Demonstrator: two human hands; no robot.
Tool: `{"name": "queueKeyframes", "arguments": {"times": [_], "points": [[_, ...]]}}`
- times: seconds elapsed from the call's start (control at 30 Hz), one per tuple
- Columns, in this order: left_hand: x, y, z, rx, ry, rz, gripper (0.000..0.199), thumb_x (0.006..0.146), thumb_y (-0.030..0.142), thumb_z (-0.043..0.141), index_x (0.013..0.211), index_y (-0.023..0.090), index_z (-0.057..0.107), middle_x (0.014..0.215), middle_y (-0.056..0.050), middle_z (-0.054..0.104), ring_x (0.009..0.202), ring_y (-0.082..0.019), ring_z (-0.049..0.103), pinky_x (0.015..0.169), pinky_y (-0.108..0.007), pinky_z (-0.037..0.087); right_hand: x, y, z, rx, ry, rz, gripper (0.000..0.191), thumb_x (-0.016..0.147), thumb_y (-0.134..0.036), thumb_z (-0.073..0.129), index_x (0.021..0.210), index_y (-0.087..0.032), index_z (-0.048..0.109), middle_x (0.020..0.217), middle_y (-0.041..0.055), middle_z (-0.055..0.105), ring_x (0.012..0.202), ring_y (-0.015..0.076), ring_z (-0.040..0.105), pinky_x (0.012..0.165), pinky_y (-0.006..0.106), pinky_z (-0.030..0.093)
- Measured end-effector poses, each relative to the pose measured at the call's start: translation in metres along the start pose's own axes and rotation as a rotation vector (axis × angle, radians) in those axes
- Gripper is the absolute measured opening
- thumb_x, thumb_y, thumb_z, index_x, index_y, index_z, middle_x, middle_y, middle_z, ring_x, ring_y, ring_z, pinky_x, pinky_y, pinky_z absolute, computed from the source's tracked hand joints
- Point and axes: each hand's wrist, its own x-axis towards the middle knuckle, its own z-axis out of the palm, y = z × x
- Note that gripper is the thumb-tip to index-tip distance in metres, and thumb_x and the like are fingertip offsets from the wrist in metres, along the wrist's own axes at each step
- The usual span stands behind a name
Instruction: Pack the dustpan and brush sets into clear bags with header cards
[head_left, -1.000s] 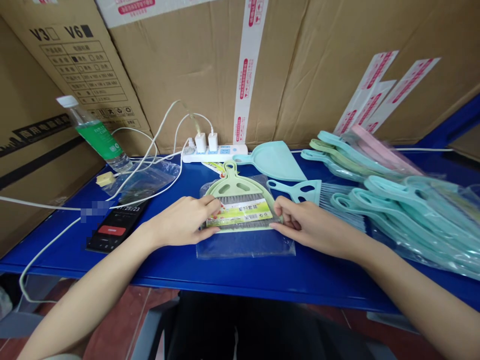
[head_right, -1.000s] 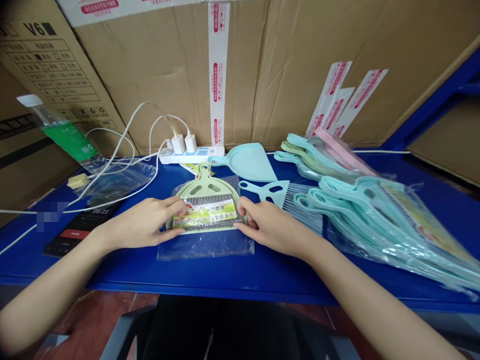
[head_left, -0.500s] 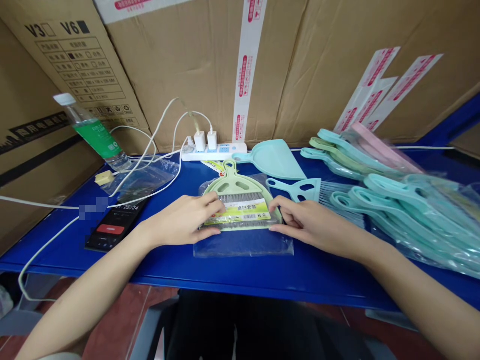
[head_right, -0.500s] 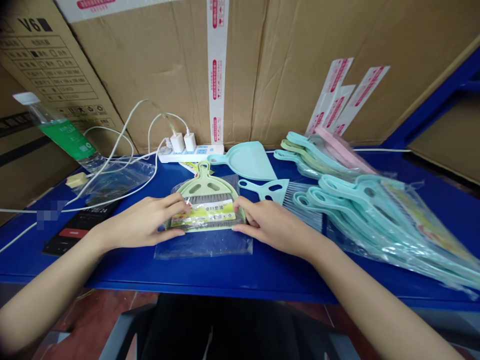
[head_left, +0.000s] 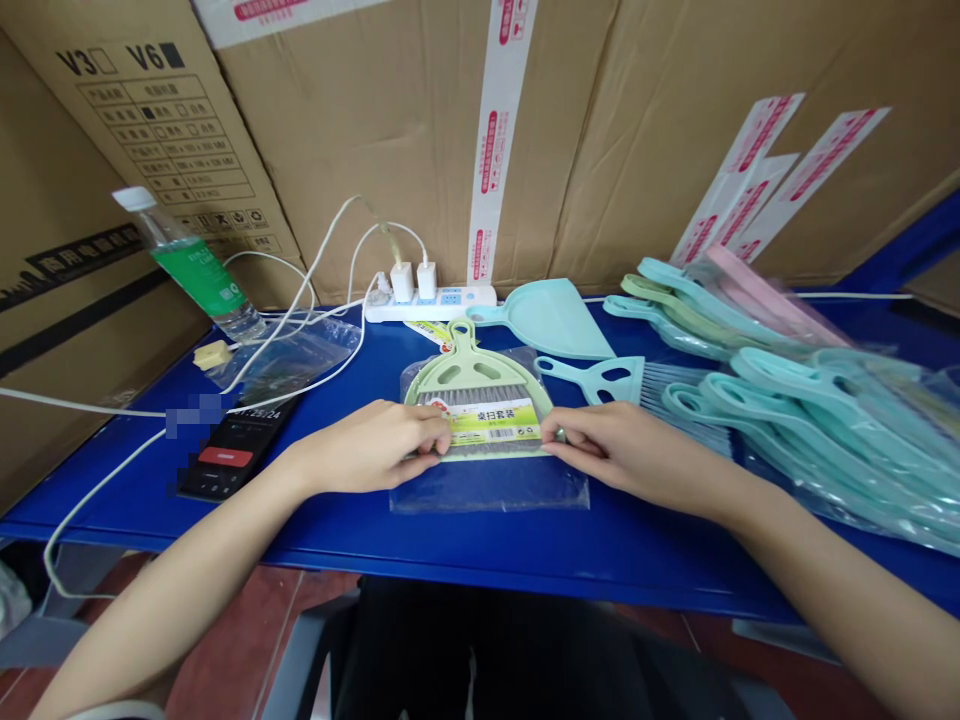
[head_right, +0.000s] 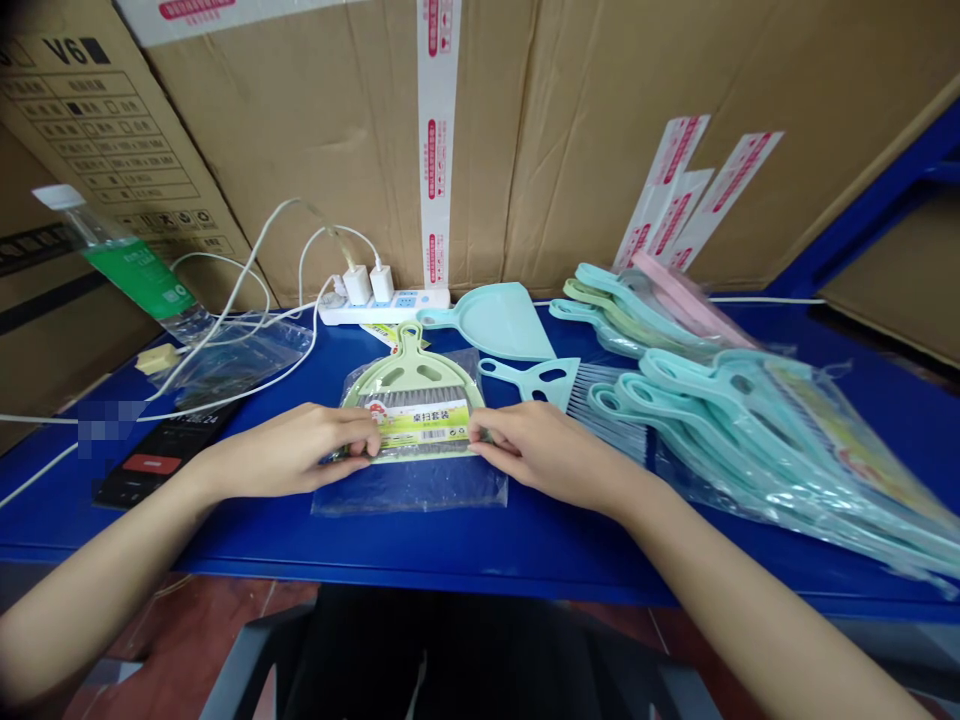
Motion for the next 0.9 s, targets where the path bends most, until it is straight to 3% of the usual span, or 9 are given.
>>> {"name": "queueKeyframes", "arguments": {"times": [0.2,0.3,0.53,0.9], "points": [[-0.0018,-0.0005,0.0001,0.027,0.000,0.002,0.014,0.091,0.015,0.045,0.085,0.020,0.057,0.092,-0.002,0.064,0.085,-0.016,0.063,0.069,-0.025,0.042,0.0003,-0.0017,0.0000,0.002,-0.016,0.004,0.012,0.090,-0.031,0.051,0.083,-0.023,0.055,0.052,-0.0083,0.037,0.045,0.0114,0.040,0.053,0.023,0.030],[-0.0023,0.0003,-0.0009,0.030,0.003,-0.016,0.010,0.090,0.015,0.048,0.092,0.020,0.056,0.097,-0.003,0.063,0.077,-0.014,0.061,0.065,-0.025,0.040,0.0001,-0.0019,-0.0003,0.001,-0.019,-0.004,0.012,0.090,-0.030,0.051,0.081,-0.023,0.055,0.053,-0.0078,0.038,0.046,0.0113,0.040,0.054,0.023,0.031],[-0.0011,0.0020,-0.0033,-0.053,-0.029,-0.038,0.009,0.084,0.011,0.048,0.084,0.019,0.052,0.081,0.002,0.060,0.064,-0.011,0.053,0.061,-0.023,0.037,0.0012,-0.0008,0.0009,0.022,-0.028,0.018,0.016,0.091,-0.030,0.050,0.078,-0.022,0.055,0.051,-0.0084,0.036,0.044,0.0112,0.039,0.054,0.023,0.030],[-0.0041,-0.0017,-0.0025,-0.016,-0.023,0.048,0.021,0.087,0.011,0.046,0.096,0.022,0.061,0.088,0.000,0.066,0.070,-0.013,0.059,0.066,-0.024,0.040,0.0016,0.0002,0.0004,0.079,0.003,-0.027,0.018,0.092,-0.031,0.047,0.083,-0.021,0.060,0.056,-0.0066,0.037,0.048,0.0116,0.039,0.055,0.024,0.032]]}}
